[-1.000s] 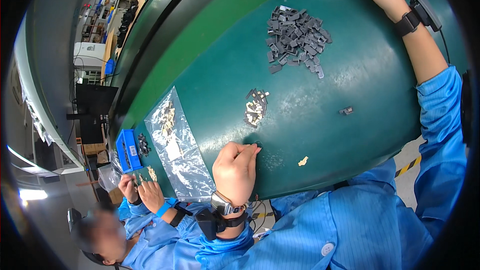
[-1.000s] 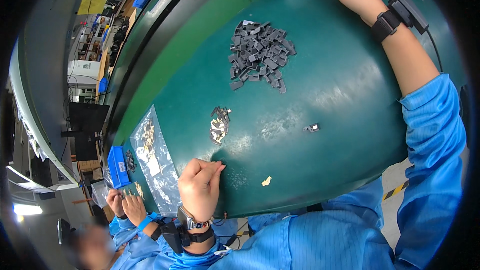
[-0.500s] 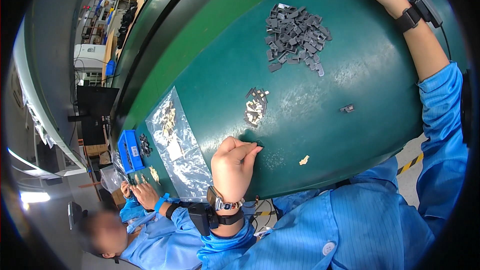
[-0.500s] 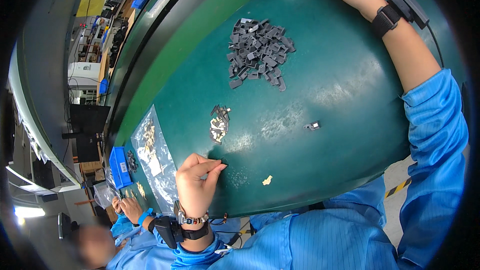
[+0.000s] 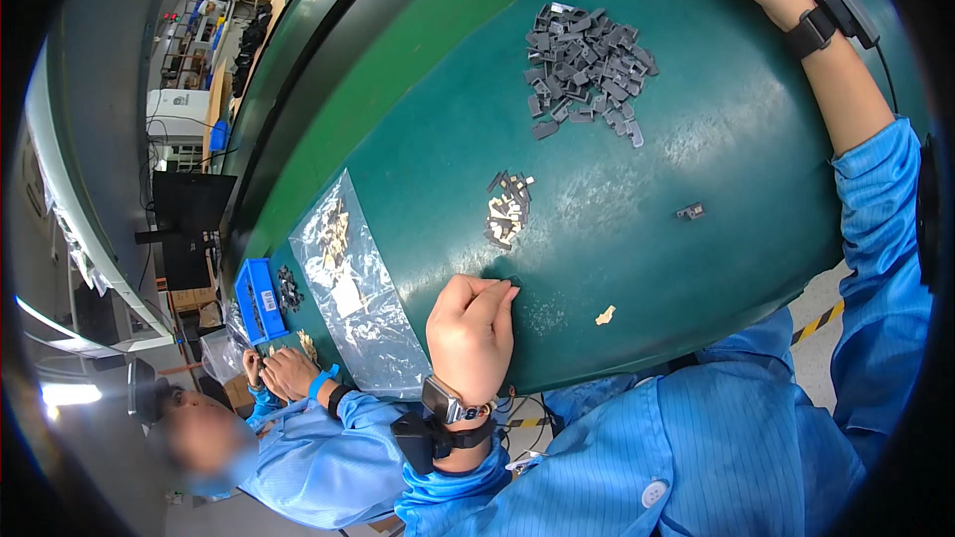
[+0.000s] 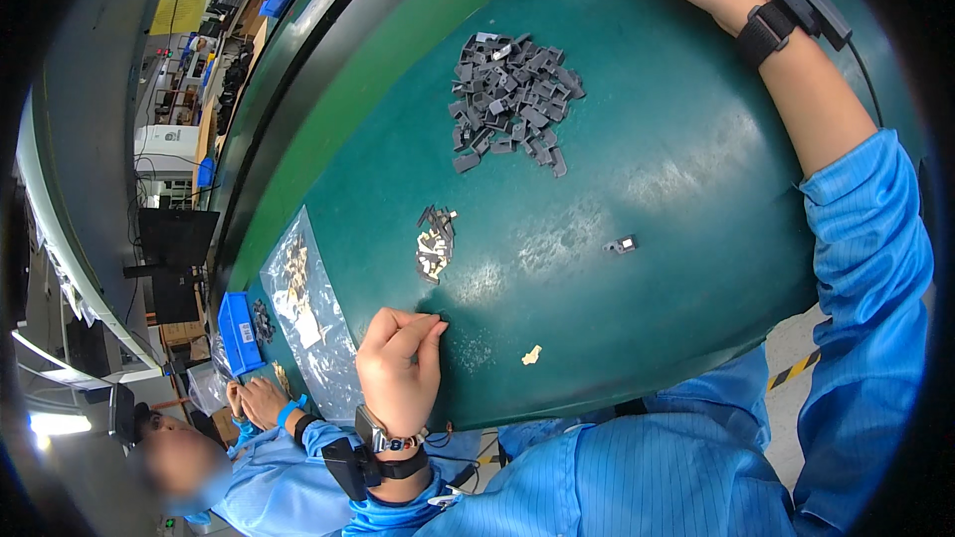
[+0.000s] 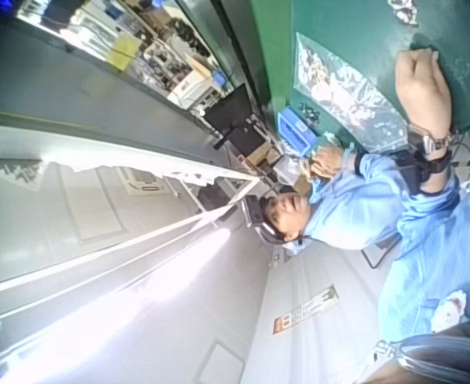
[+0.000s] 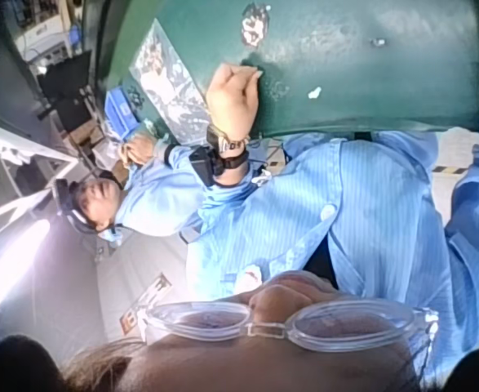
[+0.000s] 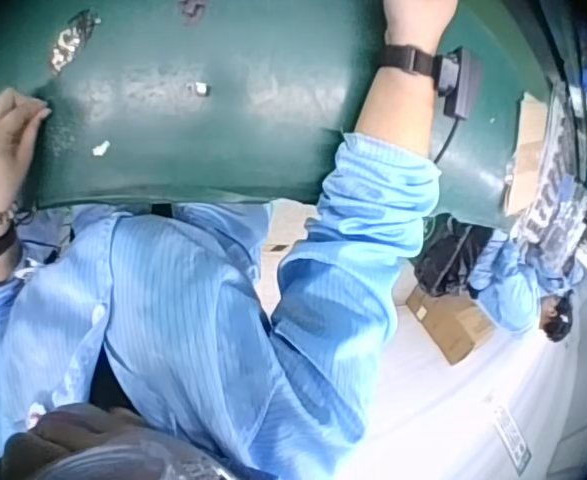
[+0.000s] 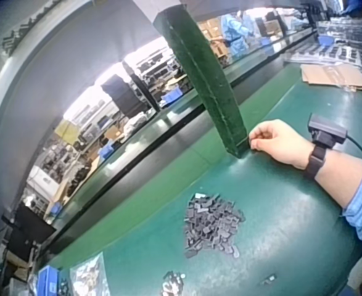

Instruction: Sorting and assembling small plastic and metal components at a workstation in a manufacturing facility.

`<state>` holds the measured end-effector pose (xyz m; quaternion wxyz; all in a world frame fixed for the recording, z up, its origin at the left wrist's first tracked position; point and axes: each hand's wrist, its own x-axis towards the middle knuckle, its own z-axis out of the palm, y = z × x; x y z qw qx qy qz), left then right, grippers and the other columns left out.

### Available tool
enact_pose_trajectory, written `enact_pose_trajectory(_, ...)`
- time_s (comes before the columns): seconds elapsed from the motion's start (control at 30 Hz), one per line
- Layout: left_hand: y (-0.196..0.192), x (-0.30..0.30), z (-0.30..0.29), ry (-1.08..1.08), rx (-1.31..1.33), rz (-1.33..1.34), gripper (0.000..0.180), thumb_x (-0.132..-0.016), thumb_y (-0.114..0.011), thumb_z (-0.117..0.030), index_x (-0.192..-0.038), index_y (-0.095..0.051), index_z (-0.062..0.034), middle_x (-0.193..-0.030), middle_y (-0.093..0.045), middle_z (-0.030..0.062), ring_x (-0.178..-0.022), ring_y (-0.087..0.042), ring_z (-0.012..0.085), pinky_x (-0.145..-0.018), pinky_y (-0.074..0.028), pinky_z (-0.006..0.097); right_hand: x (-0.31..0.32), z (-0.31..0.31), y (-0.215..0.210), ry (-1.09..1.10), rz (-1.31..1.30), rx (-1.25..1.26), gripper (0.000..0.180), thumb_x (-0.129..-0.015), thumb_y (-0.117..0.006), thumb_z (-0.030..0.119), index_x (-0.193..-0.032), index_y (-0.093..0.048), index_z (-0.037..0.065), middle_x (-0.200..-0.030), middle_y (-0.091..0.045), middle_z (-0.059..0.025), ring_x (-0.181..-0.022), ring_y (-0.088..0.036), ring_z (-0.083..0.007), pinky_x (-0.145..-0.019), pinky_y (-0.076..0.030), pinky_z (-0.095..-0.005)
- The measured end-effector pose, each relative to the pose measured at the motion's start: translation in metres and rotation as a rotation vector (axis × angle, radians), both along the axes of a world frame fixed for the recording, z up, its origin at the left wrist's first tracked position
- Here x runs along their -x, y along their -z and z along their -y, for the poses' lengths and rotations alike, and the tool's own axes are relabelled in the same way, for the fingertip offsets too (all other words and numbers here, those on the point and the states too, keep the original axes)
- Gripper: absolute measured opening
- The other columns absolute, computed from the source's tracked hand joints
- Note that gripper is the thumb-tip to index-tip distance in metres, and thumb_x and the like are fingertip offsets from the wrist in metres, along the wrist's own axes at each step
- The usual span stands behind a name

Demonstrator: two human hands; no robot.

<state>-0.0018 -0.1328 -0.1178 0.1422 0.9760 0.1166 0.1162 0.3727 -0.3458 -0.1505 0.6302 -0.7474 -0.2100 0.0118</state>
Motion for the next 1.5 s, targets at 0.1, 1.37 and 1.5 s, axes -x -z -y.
enact_pose_trajectory(0.1,0.0,-0.001,0.003,0.007,-0.042,-0.009,0.01,-0.075,-0.068,0.005,-0.084,-0.067,0.0017,-0.081,-0.062,0.0107,-0.063,-0.061,0.0229,-0.055,-0.048,0.029,-0.002,0.002,0.001,0.0,-0.009,-0.018,0.012,-0.083,-0.059,0.001,-0.093,-0.063,-0.003,-0.079,-0.065,-0.0045,-0.072,-0.06,-0.0112,-0.069,-0.048,-0.0232)
enact_pose_trajectory(1.37,-0.019,0.007,0.002,-0.31,0.816,0.277,0.006,-0.086,-0.057,0.004,-0.084,-0.062,0.0041,-0.091,-0.061,0.0076,-0.075,-0.055,0.0112,-0.068,-0.044,0.022,-0.003,0.014,-0.005,0.273,0.398,0.069,0.019,-0.087,-0.061,0.012,-0.101,-0.059,-0.001,-0.086,-0.059,-0.0013,-0.08,-0.055,-0.0086,-0.073,-0.045,-0.0224)
enact_pose_trajectory(1.5,-0.034,0.007,0.017,-0.213,1.131,0.347,0.006,-0.087,-0.057,0.002,-0.083,-0.062,0.0044,-0.089,-0.06,0.0101,-0.074,-0.052,0.0134,-0.066,-0.041,0.026,0.109,-0.024,-0.07,-0.172,0.511,-0.148,0.008,-0.081,-0.062,0.008,-0.084,-0.058,0.002,-0.077,-0.056,-0.0039,-0.074,-0.055,-0.0147,-0.071,-0.045,-0.0262)
